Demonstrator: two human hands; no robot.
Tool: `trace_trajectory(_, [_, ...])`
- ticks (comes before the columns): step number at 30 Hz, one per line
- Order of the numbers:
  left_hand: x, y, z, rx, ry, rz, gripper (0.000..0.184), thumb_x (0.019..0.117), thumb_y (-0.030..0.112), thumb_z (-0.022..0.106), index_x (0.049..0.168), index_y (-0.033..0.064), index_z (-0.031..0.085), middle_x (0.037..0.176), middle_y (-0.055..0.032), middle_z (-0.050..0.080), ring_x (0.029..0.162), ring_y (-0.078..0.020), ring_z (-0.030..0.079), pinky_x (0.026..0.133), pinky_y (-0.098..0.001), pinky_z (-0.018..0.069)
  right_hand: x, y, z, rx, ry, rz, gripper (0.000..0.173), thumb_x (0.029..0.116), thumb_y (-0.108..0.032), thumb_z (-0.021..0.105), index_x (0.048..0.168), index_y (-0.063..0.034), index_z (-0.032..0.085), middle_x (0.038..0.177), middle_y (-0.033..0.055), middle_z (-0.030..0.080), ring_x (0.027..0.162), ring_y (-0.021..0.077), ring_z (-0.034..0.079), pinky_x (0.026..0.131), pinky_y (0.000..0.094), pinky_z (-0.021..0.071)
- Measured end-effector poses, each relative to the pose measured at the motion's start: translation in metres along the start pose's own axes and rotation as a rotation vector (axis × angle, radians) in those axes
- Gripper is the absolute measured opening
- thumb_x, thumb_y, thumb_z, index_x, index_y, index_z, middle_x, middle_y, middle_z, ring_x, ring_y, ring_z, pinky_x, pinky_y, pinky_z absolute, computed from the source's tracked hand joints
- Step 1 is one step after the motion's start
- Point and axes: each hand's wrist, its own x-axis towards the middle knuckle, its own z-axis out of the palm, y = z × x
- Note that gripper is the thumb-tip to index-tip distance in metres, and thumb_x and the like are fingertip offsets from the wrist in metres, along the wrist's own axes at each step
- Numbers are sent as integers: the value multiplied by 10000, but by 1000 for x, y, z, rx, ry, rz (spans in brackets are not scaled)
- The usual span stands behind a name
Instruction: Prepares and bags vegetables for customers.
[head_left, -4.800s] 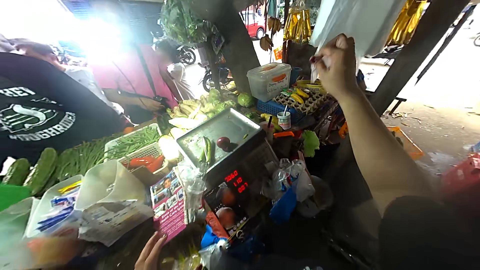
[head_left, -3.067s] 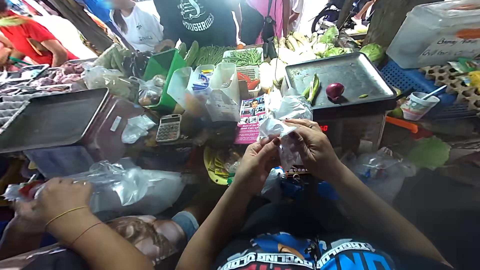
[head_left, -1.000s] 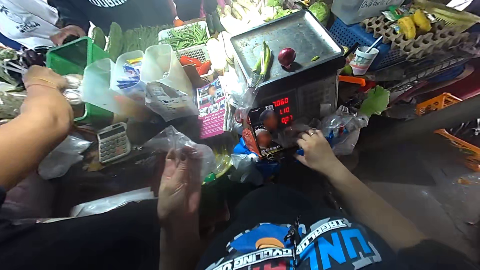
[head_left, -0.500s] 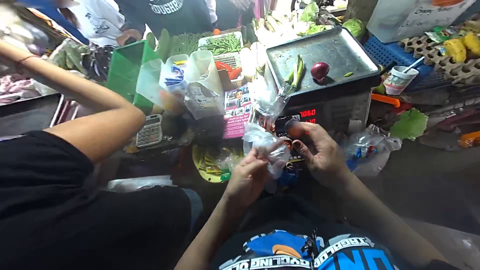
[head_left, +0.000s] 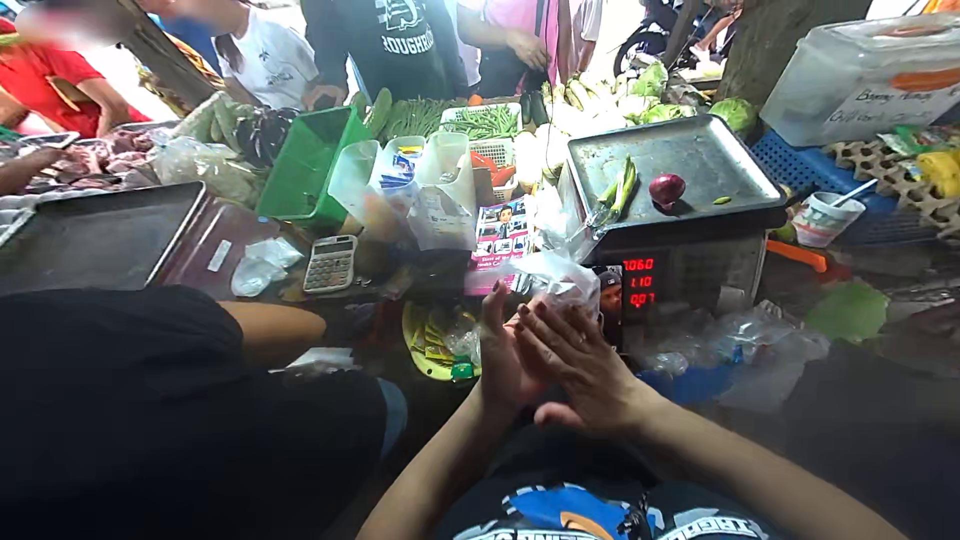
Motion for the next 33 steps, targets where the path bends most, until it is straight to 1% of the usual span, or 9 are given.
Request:
trace_trajectory(4, [8,4,0,296,-185,-19,546,1085,381,209,1311,36,566,1148,-36,720,1062,-118,687,966,-314,550,8,25,-12,-8,115,95,856,1042,-679,157,1600,-56,337,1657,119,353,1570,245,242,1264,595,57])
trace_trajectory(7, [11,13,13,429,-7,6,245,1056,48,455,1182,-33,649,1001,-85,752,885,-163,749,843,-321,624,8,28,-21,274,151,69,842,1049,-666,201,1649,-77,169,1674,114,318,1561,170,258,1295,526,81])
trace_trajectory(10, [12,12,14,456,20,25,134,1016,-6,537,1062,-14,663,970,-103,757,848,-191,760,800,-337,641,7,29,-24,524,202,36,774,1064,-629,251,1668,-195,34,1669,97,330,1524,216,349,1273,469,286])
trace_trajectory(14, [14,8,9,397,-40,-24,228,1069,112,441,1083,19,649,983,-100,756,894,-200,756,830,-368,635,8,24,-22,598,246,52,731,1079,-570,332,1663,-302,-16,1685,61,301,1473,216,437,1213,441,408])
trace_trajectory(21, [12,11,10,452,-85,24,155,1010,-18,495,1081,2,631,986,-81,733,906,-177,739,848,-362,628,4,26,-20,702,272,53,767,1062,-540,446,1648,-380,-22,1719,40,199,1473,260,438,1188,463,442])
trace_trajectory(24, [11,9,5,518,-159,84,190,1028,2,480,1156,1,620,1044,-73,739,942,-154,732,866,-347,618,6,22,-31,826,396,177,690,1070,-553,388,1654,-342,87,1682,2,304,1474,256,431,1203,460,411])
trace_trajectory(27, [9,4,7,687,-150,189,194,1033,-4,486,1138,-18,649,1008,-50,742,915,-107,719,852,-302,609,8,23,-39,803,354,429,651,1051,-482,511,1587,-142,369,1589,40,452,1413,165,488,1144,371,461])
trace_trajectory(30, [9,-2,7,758,-123,246,169,1013,-19,523,1072,-16,681,935,-27,744,854,-79,712,807,-272,608,12,20,-35,745,265,544,320,1043,-245,581,1256,-33,689,1182,36,720,1085,51,669,968,262,558])
trace_trajectory(33, [13,-7,2,728,-135,229,162,1010,-8,530,1056,-9,685,937,-32,747,862,-92,713,817,-292,605,9,23,-31,685,323,483,265,1055,-112,496,1078,-6,737,1073,49,737,1072,67,663,986,280,536])
